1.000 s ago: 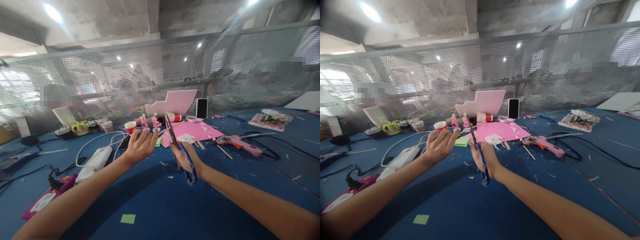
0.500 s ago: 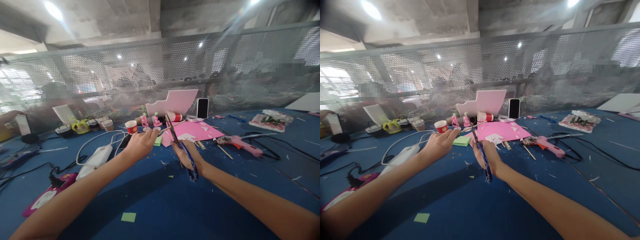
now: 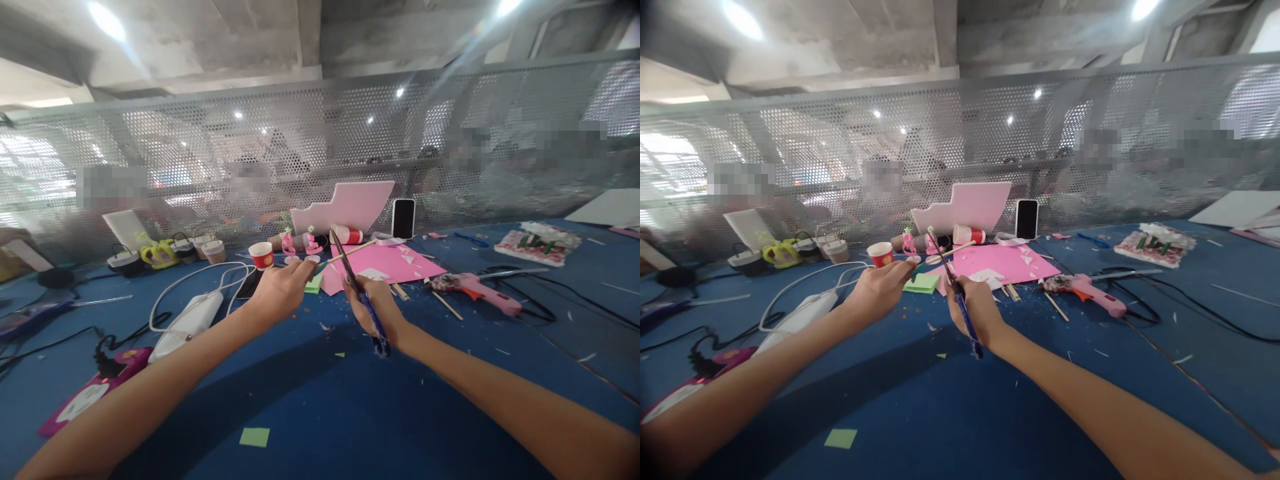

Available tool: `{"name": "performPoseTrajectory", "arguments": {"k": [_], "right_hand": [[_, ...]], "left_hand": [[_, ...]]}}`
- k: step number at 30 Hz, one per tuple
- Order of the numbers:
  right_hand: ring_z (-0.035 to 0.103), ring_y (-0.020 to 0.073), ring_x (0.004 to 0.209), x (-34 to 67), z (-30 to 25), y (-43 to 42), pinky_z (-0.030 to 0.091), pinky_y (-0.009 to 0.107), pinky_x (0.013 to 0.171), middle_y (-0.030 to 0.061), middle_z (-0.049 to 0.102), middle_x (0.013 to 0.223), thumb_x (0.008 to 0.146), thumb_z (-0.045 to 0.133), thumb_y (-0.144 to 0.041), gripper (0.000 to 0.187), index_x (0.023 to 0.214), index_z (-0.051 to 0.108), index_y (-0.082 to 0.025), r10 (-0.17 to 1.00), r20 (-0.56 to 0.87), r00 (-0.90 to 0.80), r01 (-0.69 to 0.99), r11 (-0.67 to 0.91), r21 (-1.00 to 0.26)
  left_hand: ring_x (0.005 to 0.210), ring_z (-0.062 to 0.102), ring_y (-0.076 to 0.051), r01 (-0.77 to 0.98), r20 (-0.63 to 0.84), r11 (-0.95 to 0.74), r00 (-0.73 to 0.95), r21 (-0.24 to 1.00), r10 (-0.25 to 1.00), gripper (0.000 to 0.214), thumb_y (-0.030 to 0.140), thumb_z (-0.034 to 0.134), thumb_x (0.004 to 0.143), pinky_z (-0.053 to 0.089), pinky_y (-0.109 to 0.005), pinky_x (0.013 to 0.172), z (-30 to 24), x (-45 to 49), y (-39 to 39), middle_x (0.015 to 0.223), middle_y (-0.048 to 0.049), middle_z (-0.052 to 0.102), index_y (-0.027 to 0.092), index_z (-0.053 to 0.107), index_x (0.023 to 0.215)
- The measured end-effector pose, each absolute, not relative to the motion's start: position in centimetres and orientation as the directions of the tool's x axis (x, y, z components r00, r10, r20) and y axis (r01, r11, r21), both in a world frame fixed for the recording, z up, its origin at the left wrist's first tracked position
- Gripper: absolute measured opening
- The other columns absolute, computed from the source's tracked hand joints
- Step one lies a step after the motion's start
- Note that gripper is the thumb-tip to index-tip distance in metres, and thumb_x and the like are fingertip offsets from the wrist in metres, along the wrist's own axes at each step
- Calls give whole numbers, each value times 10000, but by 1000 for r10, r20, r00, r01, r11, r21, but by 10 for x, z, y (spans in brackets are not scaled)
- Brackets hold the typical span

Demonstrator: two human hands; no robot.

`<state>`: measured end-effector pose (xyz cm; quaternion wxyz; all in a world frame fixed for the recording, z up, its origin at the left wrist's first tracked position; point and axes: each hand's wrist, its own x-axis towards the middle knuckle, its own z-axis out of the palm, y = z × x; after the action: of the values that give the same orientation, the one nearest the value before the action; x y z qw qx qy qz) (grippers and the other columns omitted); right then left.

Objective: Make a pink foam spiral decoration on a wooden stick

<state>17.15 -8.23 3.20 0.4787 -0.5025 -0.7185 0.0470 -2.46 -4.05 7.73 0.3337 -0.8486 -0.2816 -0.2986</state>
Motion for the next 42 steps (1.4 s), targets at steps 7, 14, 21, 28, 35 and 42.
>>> {"name": "performPoseTrajectory", "arguments": {"k": [7, 14, 21, 28, 35, 42], "right_hand": [[562, 159, 503, 166, 33, -86, 378, 251, 536, 38, 595, 549, 879, 407, -305, 304, 654, 556, -165, 800, 600, 6, 689, 432, -582], [530, 145, 477, 150, 35, -101, 363, 246, 483, 28, 552, 501, 888, 375, -363, 385, 578, 504, -175, 858, 514, 19, 563, 415, -715], [423, 120, 342, 141, 38, -117, 342, 248, 398, -23, 390, 357, 900, 365, -430, 448, 501, 362, -225, 922, 387, -9, 371, 362, -855], [433, 106, 342, 140, 35, -115, 344, 226, 388, -28, 399, 365, 903, 367, -456, 472, 500, 372, -212, 906, 422, -18, 361, 400, -843], [494, 131, 440, 146, 37, -111, 333, 244, 465, 17, 515, 482, 900, 360, -349, 383, 587, 495, -175, 818, 575, -29, 591, 478, -650], [512, 136, 453, 150, 29, -103, 325, 245, 491, 20, 535, 485, 908, 373, -327, 373, 618, 542, -165, 788, 614, -42, 674, 476, -565]], "left_hand": [[669, 604, -176, 738, 688, -301, 674, -604, 270, 233, 146, 392, 912, 389, -265, 485, 78, -8, -60, 684, -53, 619, 124, 607, 1000], [704, 606, -154, 747, 740, -363, 645, -557, 191, 272, 261, 428, 925, 406, -271, 535, 67, -6, -60, 778, -46, 656, 133, 543, 1135], [611, 563, -137, 731, 727, -346, 666, -589, 170, 164, 225, 437, 914, 331, -271, 498, 79, -17, -59, 641, -19, 592, 207, 595, 955], [563, 537, -136, 763, 730, -404, 627, -505, 272, 235, 237, 361, 934, 328, -277, 483, 82, -16, -61, 611, -20, 544, 211, 586, 871], [466, 497, -128, 796, 768, -417, 573, -439, 286, 244, 151, 404, 876, 231, -272, 438, 88, -14, -67, 501, -8, 520, 179, 556, 688], [445, 462, -115, 857, 694, -508, 415, -83, 588, 251, 165, 378, 850, 256, -248, 447, 101, -11, -71, 502, -8, 532, 157, 556, 673]]}}
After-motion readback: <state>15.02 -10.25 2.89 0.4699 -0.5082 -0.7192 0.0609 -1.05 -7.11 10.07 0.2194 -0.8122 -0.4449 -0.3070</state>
